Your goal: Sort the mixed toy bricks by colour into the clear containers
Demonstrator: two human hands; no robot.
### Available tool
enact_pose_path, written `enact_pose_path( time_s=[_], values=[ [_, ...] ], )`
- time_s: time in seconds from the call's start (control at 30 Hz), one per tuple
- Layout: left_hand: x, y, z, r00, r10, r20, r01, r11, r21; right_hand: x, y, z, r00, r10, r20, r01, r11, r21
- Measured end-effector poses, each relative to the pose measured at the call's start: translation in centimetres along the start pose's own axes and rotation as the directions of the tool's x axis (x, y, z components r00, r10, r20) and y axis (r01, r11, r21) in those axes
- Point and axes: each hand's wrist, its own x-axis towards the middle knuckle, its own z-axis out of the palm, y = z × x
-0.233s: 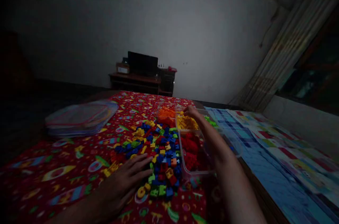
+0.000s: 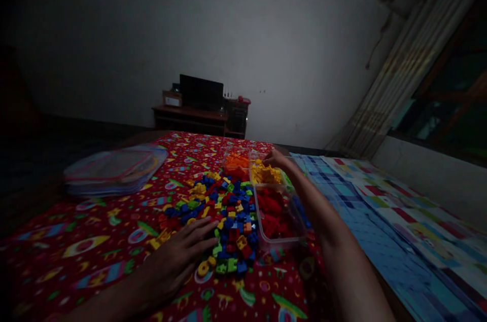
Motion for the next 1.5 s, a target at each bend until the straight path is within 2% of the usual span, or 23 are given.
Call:
enact_pose_path(
  time_s=[0.1, 0.2, 0.37, 0.5, 0.6, 0.67, 0.77, 0.87, 0.97, 1.07, 1.17, 1.23, 1.27, 1.37, 1.5],
  values=[
    [0.1, -0.1, 0.1, 1.000, 0.008, -0.018, -0.008, 1.000, -0.012, -1.8, 0.2, -0.5, 0.998, 0.037, 0.047, -0.034, 0.998, -0.060],
    [0.1, -0.2, 0.2, 1.000, 0.011, -0.024, -0.012, 0.999, -0.030, -4.7, 0.1, -0.8, 0.993, 0.054, 0.108, -0.038, 0.988, -0.147],
    [0.0, -0.5, 0.3, 0.999, 0.031, -0.028, -0.032, 0.999, -0.037, -9.6, -0.6, -0.8, 0.984, 0.042, 0.176, 0.010, 0.958, -0.287],
    [0.2, -0.5, 0.1, 0.995, 0.036, -0.092, -0.038, 0.999, -0.018, -12.0, -1.4, -0.9, 0.992, 0.038, 0.118, 0.012, 0.918, -0.397],
    [0.3, -0.6, -0.5, 0.987, 0.019, -0.162, -0.019, 1.000, 0.004, -13.7, -2.0, -0.9, 0.999, -0.039, 0.038, 0.050, 0.936, -0.348],
    [0.1, -0.7, -1.0, 0.987, 0.023, -0.157, -0.019, 1.000, 0.022, -14.8, -2.6, -0.4, 0.993, -0.114, -0.003, 0.109, 0.951, -0.288],
    [-1.2, -0.7, -1.6, 0.996, 0.043, -0.075, -0.037, 0.996, 0.077, -16.2, -3.8, 1.7, 0.972, -0.237, -0.007, 0.229, 0.945, -0.235],
    [-3.4, -0.6, -1.9, 0.999, 0.034, 0.031, -0.039, 0.988, 0.148, -17.2, -5.4, 5.0, 0.939, -0.341, 0.041, 0.342, 0.917, -0.207],
    [-5.4, -0.7, -1.4, 0.997, -0.060, 0.057, 0.047, 0.979, 0.200, -18.2, -7.4, 9.0, 0.890, -0.451, 0.071, 0.454, 0.862, -0.226],
    [-6.0, -1.4, -0.4, 0.969, -0.247, -0.002, 0.241, 0.946, 0.215, -19.3, -9.4, 12.6, 0.780, -0.617, 0.108, 0.614, 0.718, -0.328],
    [-5.3, -2.8, 0.8, 0.913, -0.405, -0.050, 0.407, 0.893, 0.192, -19.7, -10.6, 15.6, 0.659, -0.726, 0.198, 0.726, 0.543, -0.423],
    [-4.4, -3.9, 1.5, 0.886, -0.459, -0.064, 0.463, 0.874, 0.149, -19.3, -10.7, 17.1, 0.632, -0.744, 0.219, 0.740, 0.494, -0.458],
    [-3.8, -4.5, 1.9, 0.885, -0.461, -0.068, 0.466, 0.877, 0.119, -18.9, -10.6, 17.7, 0.643, -0.738, 0.204, 0.724, 0.499, -0.476],
    [-2.0, -5.7, 2.5, 0.904, -0.418, -0.093, 0.422, 0.907, 0.017, -17.3, -9.7, 18.6, 0.725, -0.682, 0.101, 0.628, 0.592, -0.505],
    [0.8, -5.7, 2.0, 0.903, -0.403, -0.150, 0.392, 0.915, -0.096, -15.5, -9.0, 17.3, 0.789, -0.612, -0.051, 0.553, 0.745, -0.374]
  ],
)
